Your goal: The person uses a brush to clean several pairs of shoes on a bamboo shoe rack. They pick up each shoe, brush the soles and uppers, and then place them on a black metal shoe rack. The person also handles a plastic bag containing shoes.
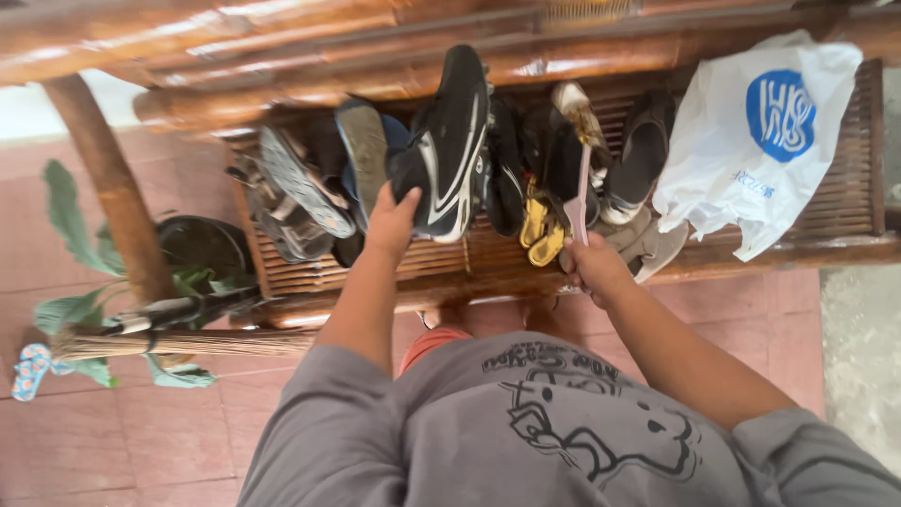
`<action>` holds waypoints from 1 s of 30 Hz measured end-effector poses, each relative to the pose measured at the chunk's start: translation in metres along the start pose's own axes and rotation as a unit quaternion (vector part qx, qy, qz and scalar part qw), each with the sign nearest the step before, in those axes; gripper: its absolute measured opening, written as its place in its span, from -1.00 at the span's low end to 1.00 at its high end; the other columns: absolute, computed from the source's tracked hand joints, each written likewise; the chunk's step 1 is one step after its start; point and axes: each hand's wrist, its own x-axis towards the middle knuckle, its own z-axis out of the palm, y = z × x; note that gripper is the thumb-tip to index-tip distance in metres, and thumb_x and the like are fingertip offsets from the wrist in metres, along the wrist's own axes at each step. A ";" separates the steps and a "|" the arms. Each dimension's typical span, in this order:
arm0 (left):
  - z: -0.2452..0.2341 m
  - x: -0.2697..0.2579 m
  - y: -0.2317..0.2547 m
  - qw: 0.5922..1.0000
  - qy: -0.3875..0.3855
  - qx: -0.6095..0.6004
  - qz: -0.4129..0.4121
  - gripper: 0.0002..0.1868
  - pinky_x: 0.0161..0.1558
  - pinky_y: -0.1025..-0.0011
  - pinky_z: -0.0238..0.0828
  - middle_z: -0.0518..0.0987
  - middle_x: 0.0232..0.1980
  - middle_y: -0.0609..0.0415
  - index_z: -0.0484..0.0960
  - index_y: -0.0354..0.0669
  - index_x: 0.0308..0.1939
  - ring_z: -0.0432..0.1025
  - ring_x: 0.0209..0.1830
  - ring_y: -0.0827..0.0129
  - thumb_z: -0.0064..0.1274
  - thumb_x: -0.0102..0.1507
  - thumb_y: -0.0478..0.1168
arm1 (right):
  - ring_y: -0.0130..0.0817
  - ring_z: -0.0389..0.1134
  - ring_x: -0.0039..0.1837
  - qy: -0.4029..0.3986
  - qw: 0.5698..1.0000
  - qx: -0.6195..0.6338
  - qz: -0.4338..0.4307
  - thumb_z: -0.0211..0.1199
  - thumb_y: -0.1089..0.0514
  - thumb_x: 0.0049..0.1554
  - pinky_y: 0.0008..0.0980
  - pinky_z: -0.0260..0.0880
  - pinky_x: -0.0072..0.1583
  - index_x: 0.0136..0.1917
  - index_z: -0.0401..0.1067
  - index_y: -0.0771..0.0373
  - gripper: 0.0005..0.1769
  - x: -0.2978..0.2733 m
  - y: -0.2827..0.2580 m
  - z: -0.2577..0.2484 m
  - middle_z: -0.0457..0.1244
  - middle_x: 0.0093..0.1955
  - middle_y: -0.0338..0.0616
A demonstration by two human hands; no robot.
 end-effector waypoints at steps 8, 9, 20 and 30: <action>-0.082 -0.029 0.050 0.874 -0.161 -0.451 -0.082 -0.59 0.22 0.08 0.42 0.56 0.16 0.00 0.42 -0.14 0.26 0.47 0.15 0.15 -0.03 0.31 -0.25 | -0.45 0.15 -0.46 -0.048 0.994 -0.005 -0.095 0.10 0.03 0.26 -0.45 -0.03 -0.47 0.10 0.29 0.13 -0.80 -0.012 -0.086 0.061 0.21 -0.33 -0.21; -0.086 -0.030 0.060 0.873 -0.160 -0.452 -0.084 -0.57 0.21 0.11 0.43 0.57 0.16 0.02 0.44 -0.14 0.27 0.49 0.14 0.16 -0.05 0.29 -0.25 | -0.45 0.15 -0.46 -0.053 0.994 -0.010 -0.094 0.11 0.03 0.25 -0.45 -0.04 -0.47 0.12 0.29 0.12 -0.79 -0.014 -0.099 0.069 0.21 -0.32 -0.20; -0.096 -0.034 0.113 0.888 -0.191 -0.415 -0.047 -0.49 0.25 0.14 0.40 0.61 0.16 0.04 0.45 -0.15 0.34 0.51 0.13 0.19 -0.12 0.29 -0.21 | -0.49 0.20 -0.44 -0.149 0.976 -0.076 -0.143 0.14 0.02 0.26 -0.50 0.02 -0.47 0.15 0.28 0.18 -0.73 -0.027 -0.159 0.093 0.23 -0.32 -0.23; -0.074 -0.034 0.125 0.885 -0.186 -0.424 -0.046 -0.46 0.24 0.12 0.41 0.63 0.15 0.01 0.45 -0.16 0.36 0.53 0.13 0.18 -0.15 0.27 -0.21 | -0.55 0.20 -0.41 -0.216 0.954 0.133 -0.161 0.26 -0.13 0.16 -0.36 0.45 -0.17 0.28 0.25 0.14 -0.46 -0.034 -0.189 0.082 0.40 0.12 -0.16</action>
